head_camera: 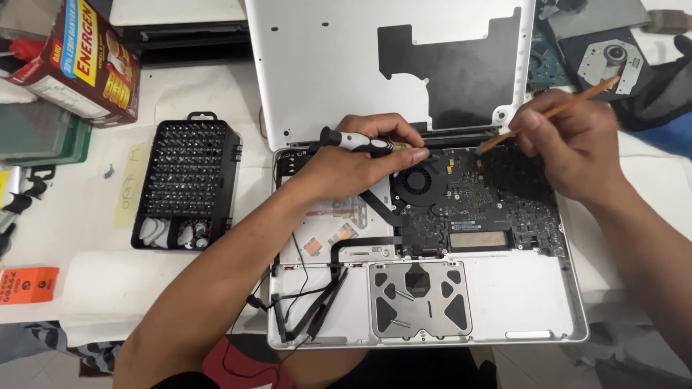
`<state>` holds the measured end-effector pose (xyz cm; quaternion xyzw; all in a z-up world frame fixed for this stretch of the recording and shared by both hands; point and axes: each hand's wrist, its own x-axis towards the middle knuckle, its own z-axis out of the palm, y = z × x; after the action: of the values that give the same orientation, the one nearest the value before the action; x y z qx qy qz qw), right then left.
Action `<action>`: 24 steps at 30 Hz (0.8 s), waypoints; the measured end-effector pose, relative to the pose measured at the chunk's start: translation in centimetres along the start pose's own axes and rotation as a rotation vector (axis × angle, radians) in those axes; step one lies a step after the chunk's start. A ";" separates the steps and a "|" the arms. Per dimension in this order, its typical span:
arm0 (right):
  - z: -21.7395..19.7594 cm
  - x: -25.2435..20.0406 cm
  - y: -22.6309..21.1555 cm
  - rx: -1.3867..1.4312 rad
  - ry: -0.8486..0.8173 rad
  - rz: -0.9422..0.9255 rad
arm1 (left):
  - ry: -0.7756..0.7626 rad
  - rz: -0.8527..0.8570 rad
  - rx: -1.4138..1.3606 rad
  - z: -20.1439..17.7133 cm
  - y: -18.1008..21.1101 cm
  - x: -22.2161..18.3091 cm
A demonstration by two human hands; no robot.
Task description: Disassembling internal components of a laptop using a screwdriver and a prying tool.
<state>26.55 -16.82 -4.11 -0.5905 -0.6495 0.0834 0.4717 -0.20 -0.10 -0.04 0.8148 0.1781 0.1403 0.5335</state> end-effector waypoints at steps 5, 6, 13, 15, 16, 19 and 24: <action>0.6 -0.8 -0.9 -0.047 -0.050 -0.079 | -0.020 0.155 0.002 -0.2 -1.2 0.4; 0.7 -0.9 -1.3 -0.053 -0.053 -0.080 | -0.018 0.160 -0.002 -0.1 -1.2 0.4; 1.5 -0.4 -4.6 -0.039 -0.190 -0.003 | -0.072 0.170 -0.037 -0.4 -0.4 0.0; 1.3 -0.6 -4.1 -0.055 -0.202 0.021 | -0.084 0.180 -0.020 -0.4 0.1 0.0; 1.3 -0.9 -3.5 -0.083 -0.142 -0.019 | -0.081 0.083 0.042 -0.4 0.4 0.0; 1.1 -0.9 -2.7 -0.086 -0.095 -0.108 | -0.121 -0.165 0.148 -0.5 2.0 -0.2; 1.2 1.0 -3.4 -0.056 -0.175 -0.210 | -0.097 0.007 0.043 -0.4 1.1 -0.1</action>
<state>23.55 -16.46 -2.00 -0.5228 -0.7484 0.0663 0.4027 -0.28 -0.23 1.13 0.8326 0.1522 0.0987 0.5233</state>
